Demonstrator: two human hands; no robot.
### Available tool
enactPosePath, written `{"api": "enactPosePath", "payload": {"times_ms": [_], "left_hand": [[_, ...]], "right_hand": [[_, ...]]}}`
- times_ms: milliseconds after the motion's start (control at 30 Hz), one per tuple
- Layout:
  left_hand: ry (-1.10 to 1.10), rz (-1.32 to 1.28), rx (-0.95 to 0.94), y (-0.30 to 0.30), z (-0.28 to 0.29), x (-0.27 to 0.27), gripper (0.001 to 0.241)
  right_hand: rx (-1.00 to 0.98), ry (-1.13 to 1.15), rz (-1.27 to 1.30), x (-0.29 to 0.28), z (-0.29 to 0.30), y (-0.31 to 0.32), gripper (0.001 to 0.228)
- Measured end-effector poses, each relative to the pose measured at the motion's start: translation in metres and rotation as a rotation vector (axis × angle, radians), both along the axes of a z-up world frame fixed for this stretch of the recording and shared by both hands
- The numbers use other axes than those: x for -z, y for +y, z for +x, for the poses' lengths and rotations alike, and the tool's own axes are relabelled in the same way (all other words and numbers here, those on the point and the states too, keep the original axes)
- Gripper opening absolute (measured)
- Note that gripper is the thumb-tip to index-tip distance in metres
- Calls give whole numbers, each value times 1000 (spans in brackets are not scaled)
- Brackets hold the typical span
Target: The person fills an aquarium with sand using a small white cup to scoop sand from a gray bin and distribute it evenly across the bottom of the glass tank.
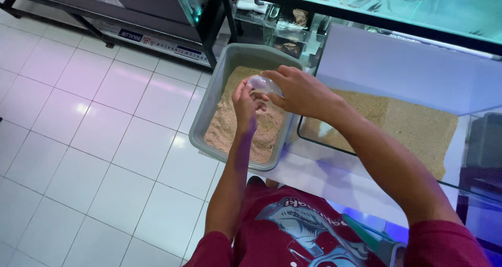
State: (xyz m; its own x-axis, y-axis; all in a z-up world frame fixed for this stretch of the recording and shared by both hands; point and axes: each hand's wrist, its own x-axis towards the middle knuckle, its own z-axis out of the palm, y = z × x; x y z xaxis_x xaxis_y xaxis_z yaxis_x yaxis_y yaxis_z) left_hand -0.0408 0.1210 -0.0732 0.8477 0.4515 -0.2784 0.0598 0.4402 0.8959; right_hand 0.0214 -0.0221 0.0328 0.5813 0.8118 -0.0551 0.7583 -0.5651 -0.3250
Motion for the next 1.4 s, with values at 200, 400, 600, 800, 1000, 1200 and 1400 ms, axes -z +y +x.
{"api": "enactPosePath", "payload": {"times_ms": [200,400,600,800,1000,1200,1400], "left_hand": [[-149,10,120,-36,23,-49,40],[-267,59,316,-78,45,-76,34],[-203,207,459,-118,49,-84,28],[-168,531,511,-128,51,-62,20],[-220,574,501,-125,38,-83,23],[-235,471,433,-131,32,-84,24],[-285,460,468,-127,34,-83,28]], "right_hand": [[150,196,206,-59,-3,-66,55],[224,248,177,-77,19,-135,46],[270,360,-34,-17,61,-177,53],[115,460,-315,105,53,-177,55],[185,511,-284,188,33,-169,68],[-28,539,-117,247,-22,-141,62],[-94,596,-91,266,-17,-124,44]]}}
